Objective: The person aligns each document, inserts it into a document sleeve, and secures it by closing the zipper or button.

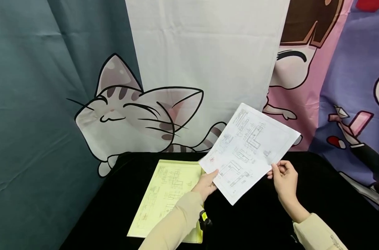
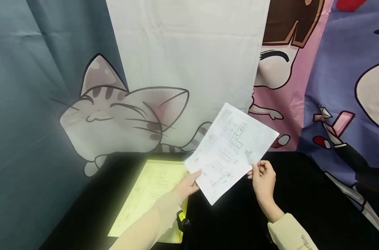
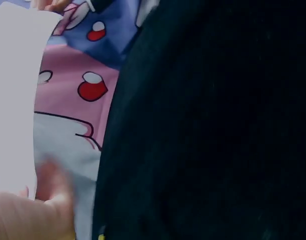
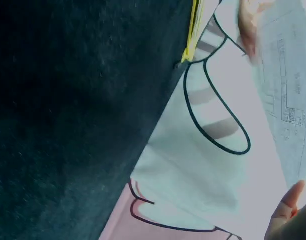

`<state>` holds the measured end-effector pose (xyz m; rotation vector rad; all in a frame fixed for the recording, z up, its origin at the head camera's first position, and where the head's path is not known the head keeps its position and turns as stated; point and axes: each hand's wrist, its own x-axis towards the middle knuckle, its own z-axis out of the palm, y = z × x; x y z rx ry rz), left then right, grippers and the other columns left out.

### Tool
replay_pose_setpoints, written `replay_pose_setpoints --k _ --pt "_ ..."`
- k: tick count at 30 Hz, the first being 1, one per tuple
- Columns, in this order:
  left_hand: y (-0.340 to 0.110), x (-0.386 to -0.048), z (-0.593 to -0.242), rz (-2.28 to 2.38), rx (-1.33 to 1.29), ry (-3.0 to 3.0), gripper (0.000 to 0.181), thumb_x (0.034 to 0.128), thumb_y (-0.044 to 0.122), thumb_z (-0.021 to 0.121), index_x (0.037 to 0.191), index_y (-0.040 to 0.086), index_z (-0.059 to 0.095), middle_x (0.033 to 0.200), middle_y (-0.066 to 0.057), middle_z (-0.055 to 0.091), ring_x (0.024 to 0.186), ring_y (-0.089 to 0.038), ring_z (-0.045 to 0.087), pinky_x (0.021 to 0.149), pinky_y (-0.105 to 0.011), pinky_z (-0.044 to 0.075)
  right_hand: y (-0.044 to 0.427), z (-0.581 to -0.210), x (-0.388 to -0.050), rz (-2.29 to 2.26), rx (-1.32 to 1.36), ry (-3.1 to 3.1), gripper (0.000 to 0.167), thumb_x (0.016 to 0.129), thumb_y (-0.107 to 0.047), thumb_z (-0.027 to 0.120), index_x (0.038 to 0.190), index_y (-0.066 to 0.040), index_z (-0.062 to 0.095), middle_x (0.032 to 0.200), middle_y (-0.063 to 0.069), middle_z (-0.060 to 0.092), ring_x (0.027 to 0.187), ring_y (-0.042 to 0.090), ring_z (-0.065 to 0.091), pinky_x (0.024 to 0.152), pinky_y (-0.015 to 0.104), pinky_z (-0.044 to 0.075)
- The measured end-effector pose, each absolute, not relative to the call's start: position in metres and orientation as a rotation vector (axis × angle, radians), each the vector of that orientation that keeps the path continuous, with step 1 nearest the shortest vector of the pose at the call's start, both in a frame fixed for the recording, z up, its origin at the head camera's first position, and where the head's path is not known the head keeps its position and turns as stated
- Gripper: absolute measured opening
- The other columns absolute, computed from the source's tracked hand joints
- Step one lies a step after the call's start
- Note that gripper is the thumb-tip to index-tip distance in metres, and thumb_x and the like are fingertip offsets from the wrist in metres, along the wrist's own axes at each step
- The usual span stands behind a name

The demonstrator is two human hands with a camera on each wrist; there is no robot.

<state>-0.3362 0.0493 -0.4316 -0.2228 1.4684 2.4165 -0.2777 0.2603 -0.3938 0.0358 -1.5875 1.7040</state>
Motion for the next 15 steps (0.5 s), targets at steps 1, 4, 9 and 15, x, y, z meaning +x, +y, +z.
replay_pose_setpoints --k 1,4,9,15 --pt "0.048 -0.339 -0.431 2.45 -0.192 1.528 0.027 0.094 0.013 0.057 0.113 -0.006 0.056 0.1 -0.017 0.069 0.083 -0.013 0.065 0.085 -0.033 0.055 0.258 -0.395 -0.278 1.737 0.056 -1.561 0.02 0.086 0.017 0.051 0.079 -0.001 0.049 0.057 -0.007 0.058 0.044 0.0 0.056 0.042 0.011 0.047" --pt "0.04 -0.345 -0.426 2.483 -0.17 1.813 0.028 0.0933 0.012 0.058 0.114 -0.007 0.057 0.105 -0.019 0.068 0.077 -0.009 0.065 0.076 -0.026 0.057 0.252 -0.398 -0.278 1.811 0.07 -1.569 0.015 0.087 0.017 0.051 0.081 0.003 0.049 0.059 -0.005 0.06 0.046 0.002 0.059 0.045 0.013 0.049" --pt "0.011 -0.357 -0.416 2.417 -0.107 2.079 0.026 0.0928 0.013 0.059 0.112 -0.004 0.061 0.102 -0.018 0.069 0.074 -0.009 0.066 0.072 -0.024 0.057 0.249 -0.401 -0.277 1.864 0.076 -1.726 0.006 0.091 0.011 0.048 0.093 0.008 0.044 0.059 -0.007 0.063 0.05 0.002 0.062 0.05 0.015 0.053" --pt "-0.047 -0.359 -0.41 2.268 0.1 2.21 0.027 0.0936 0.013 0.057 0.115 -0.002 0.061 0.1 -0.017 0.07 0.073 -0.011 0.068 0.068 -0.025 0.058 0.261 -0.399 -0.274 1.844 -0.026 -1.885 0.012 0.094 -0.001 0.051 0.105 0.002 0.047 0.065 -0.017 0.062 0.056 -0.003 0.058 0.052 0.013 0.051"
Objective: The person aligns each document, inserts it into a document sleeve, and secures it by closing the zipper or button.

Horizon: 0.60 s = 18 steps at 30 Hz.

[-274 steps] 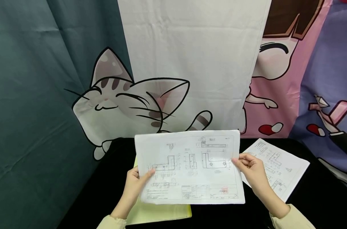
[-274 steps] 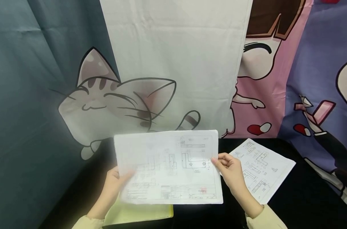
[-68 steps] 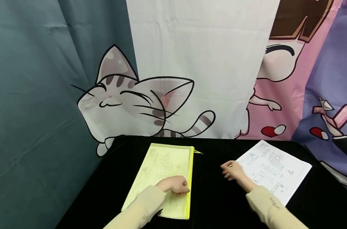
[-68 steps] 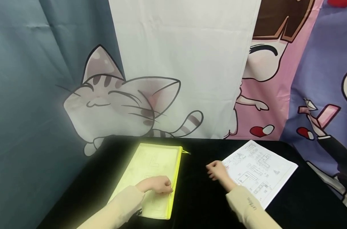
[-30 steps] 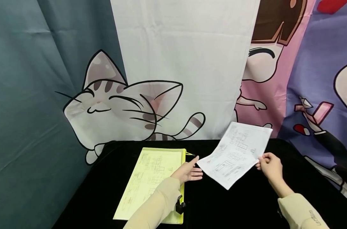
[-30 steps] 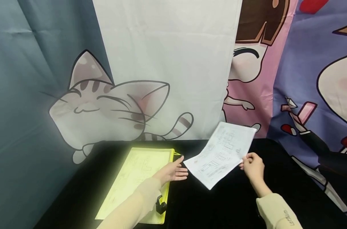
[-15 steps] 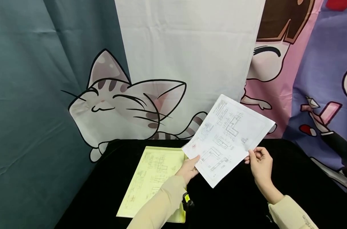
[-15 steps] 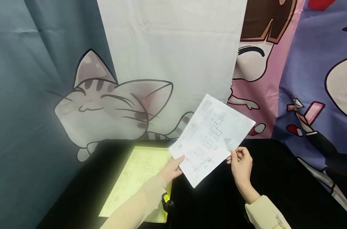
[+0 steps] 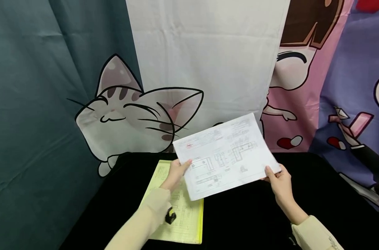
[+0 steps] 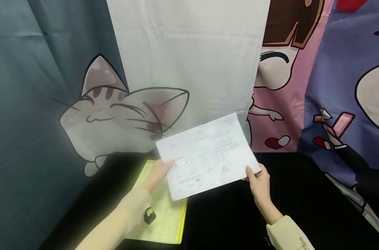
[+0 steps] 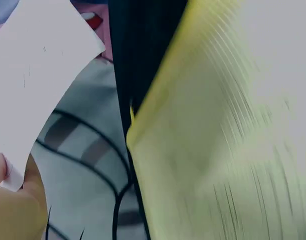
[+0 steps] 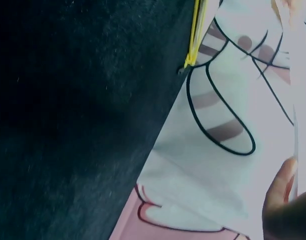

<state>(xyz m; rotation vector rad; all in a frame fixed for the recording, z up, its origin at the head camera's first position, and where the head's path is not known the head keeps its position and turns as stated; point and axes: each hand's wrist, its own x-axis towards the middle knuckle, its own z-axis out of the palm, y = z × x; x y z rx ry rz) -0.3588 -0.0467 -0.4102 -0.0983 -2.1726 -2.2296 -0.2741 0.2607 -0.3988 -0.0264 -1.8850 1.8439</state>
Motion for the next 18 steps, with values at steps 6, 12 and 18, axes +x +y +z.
replay_pose_setpoints --k 6,12,18 --pt "-0.097 -0.339 -0.406 -2.029 -0.139 -2.34 0.024 0.0931 0.015 0.058 0.11 -0.002 0.063 0.093 -0.016 0.072 0.071 -0.014 0.069 0.065 -0.023 0.056 0.27 -0.397 -0.271 1.879 0.189 -2.15 0.01 0.096 -0.012 0.054 0.105 -0.012 0.057 0.078 -0.018 0.067 0.069 -0.002 0.061 0.057 0.018 0.052" --pt "-0.116 -0.318 -0.396 -1.96 -0.202 -2.413 0.024 0.0924 0.015 0.06 0.108 -0.003 0.065 0.091 -0.016 0.072 0.073 -0.018 0.071 0.065 -0.023 0.056 0.264 -0.39 -0.273 1.806 0.341 -2.296 0.024 0.096 -0.014 0.055 0.11 0.006 0.054 0.082 -0.018 0.069 0.073 0.0 0.062 0.064 0.018 0.053" --pt "-0.126 -0.308 -0.393 -1.976 -0.263 -2.448 0.03 0.0924 0.016 0.06 0.112 -0.005 0.062 0.093 -0.017 0.072 0.073 -0.017 0.071 0.066 -0.023 0.056 0.258 -0.387 -0.271 1.696 0.402 -2.336 0.026 0.094 -0.007 0.055 0.104 0.017 0.054 0.075 -0.017 0.069 0.065 0.001 0.06 0.06 0.017 0.051"
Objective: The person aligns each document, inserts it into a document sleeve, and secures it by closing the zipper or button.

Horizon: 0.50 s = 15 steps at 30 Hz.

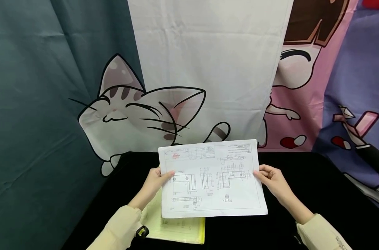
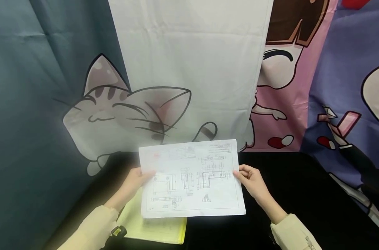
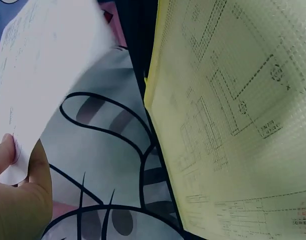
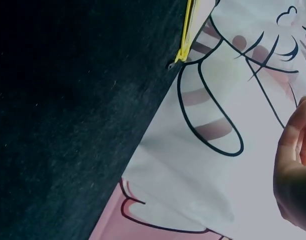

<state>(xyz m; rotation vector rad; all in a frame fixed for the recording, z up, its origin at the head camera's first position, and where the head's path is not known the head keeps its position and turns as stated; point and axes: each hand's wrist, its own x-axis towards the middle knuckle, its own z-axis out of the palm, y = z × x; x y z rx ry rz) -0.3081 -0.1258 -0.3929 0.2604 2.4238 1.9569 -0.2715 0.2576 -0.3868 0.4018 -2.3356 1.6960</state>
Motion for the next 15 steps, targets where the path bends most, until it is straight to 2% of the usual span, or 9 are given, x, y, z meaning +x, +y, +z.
replay_pose_setpoints --k 6,10,13,15 --pt "-0.13 -0.31 -0.388 1.955 0.287 2.406 0.03 0.0916 0.015 0.061 0.113 -0.005 0.061 0.094 -0.017 0.072 0.073 -0.015 0.07 0.065 -0.024 0.057 0.253 -0.385 -0.27 1.634 0.297 -2.351 0.025 0.093 -0.008 0.058 0.103 0.015 0.057 0.072 -0.018 0.067 0.062 0.0 0.057 0.059 0.017 0.049" --pt "-0.133 -0.311 -0.38 2.022 0.269 2.375 0.032 0.0938 0.018 0.059 0.114 -0.007 0.06 0.094 -0.013 0.073 0.075 -0.012 0.069 0.068 -0.025 0.057 0.25 -0.383 -0.269 1.677 0.244 -2.309 0.025 0.094 -0.01 0.057 0.101 0.013 0.057 0.071 -0.017 0.067 0.063 0.001 0.057 0.06 0.017 0.049" --pt "-0.137 -0.309 -0.373 2.107 0.251 2.354 0.037 0.0948 0.022 0.057 0.116 -0.008 0.059 0.093 -0.006 0.072 0.081 -0.01 0.067 0.073 -0.026 0.057 0.249 -0.384 -0.268 1.756 0.202 -2.268 0.021 0.094 -0.012 0.058 0.1 0.008 0.058 0.072 -0.017 0.068 0.064 0.001 0.059 0.059 0.018 0.05" --pt "-0.141 -0.307 -0.368 2.16 0.248 2.337 0.039 0.095 0.024 0.057 0.118 -0.008 0.057 0.093 0.001 0.069 0.085 -0.009 0.066 0.075 -0.027 0.056 0.248 -0.384 -0.268 1.822 0.177 -2.239 0.015 0.094 -0.014 0.058 0.098 0.0 0.061 0.074 -0.017 0.068 0.065 0.001 0.06 0.059 0.018 0.05"
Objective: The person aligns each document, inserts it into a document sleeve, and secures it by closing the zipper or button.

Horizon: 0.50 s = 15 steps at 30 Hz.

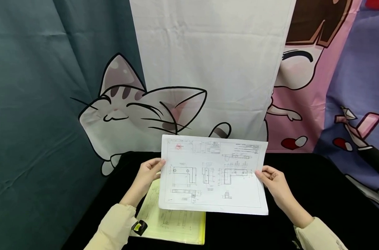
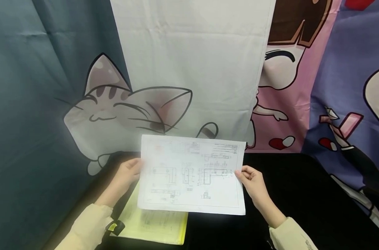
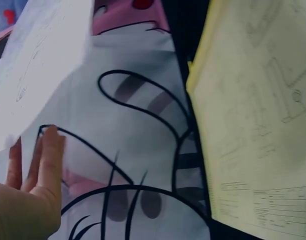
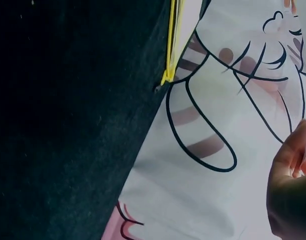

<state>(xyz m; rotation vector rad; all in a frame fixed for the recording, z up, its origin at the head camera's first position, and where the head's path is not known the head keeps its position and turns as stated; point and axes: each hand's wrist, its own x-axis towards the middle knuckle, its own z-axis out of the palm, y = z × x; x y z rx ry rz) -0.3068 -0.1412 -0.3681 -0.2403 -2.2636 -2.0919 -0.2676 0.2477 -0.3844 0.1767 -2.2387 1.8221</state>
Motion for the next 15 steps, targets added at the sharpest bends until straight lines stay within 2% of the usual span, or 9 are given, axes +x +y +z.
replay_pose_setpoints --k 3,5,8,10,13,15 --pt "-0.146 -0.303 -0.362 -2.157 -0.271 -2.205 0.041 0.0973 0.025 0.053 0.125 -0.005 0.052 0.097 0.007 0.066 0.092 -0.007 0.064 0.077 -0.026 0.055 0.244 -0.387 -0.267 1.948 0.127 -2.159 0.006 0.094 -0.017 0.058 0.093 -0.014 0.063 0.076 -0.017 0.069 0.067 0.001 0.062 0.059 0.018 0.051" --pt "-0.146 -0.299 -0.358 -2.207 -0.333 -2.144 0.043 0.0996 0.025 0.048 0.13 -0.004 0.048 0.102 0.01 0.064 0.096 -0.006 0.063 0.077 -0.024 0.055 0.239 -0.389 -0.267 2.036 0.085 -2.048 0.009 0.094 -0.017 0.058 0.088 -0.021 0.064 0.076 -0.017 0.07 0.067 0.0 0.062 0.058 0.017 0.051" --pt "-0.139 -0.292 -0.355 -2.243 -0.457 -1.996 0.053 0.0995 0.031 0.046 0.134 -0.009 0.04 0.103 0.013 0.064 0.092 -0.003 0.063 0.074 -0.02 0.054 0.23 -0.39 -0.263 2.193 0.063 -1.796 0.016 0.093 -0.011 0.058 0.081 -0.021 0.062 0.071 -0.014 0.069 0.062 -0.001 0.059 0.055 0.015 0.049" --pt "-0.129 -0.287 -0.354 -2.212 -0.533 -1.898 0.059 0.0969 0.033 0.052 0.133 -0.013 0.039 0.101 0.015 0.065 0.088 -0.002 0.063 0.073 -0.018 0.053 0.223 -0.391 -0.258 2.284 0.076 -1.627 0.018 0.093 -0.007 0.056 0.078 -0.016 0.059 0.072 -0.011 0.07 0.061 -0.001 0.059 0.054 0.015 0.048" --pt "-0.11 -0.282 -0.349 -2.254 -0.484 -1.734 0.04 0.0937 0.021 0.059 0.122 -0.006 0.052 0.095 0.013 0.067 0.082 -0.003 0.064 0.072 -0.017 0.054 0.211 -0.391 -0.25 2.408 0.079 -1.407 0.019 0.093 -0.002 0.055 0.075 -0.011 0.055 0.074 -0.006 0.07 0.062 0.001 0.061 0.054 0.015 0.049" --pt "-0.099 -0.278 -0.343 -2.333 -0.417 -1.598 0.021 0.0919 0.013 0.061 0.112 0.006 0.06 0.093 0.01 0.068 0.082 -0.004 0.066 0.074 -0.019 0.055 0.203 -0.389 -0.245 2.463 0.045 -1.306 0.018 0.092 -0.002 0.055 0.076 -0.009 0.055 0.078 -0.004 0.071 0.065 0.003 0.064 0.054 0.016 0.051"
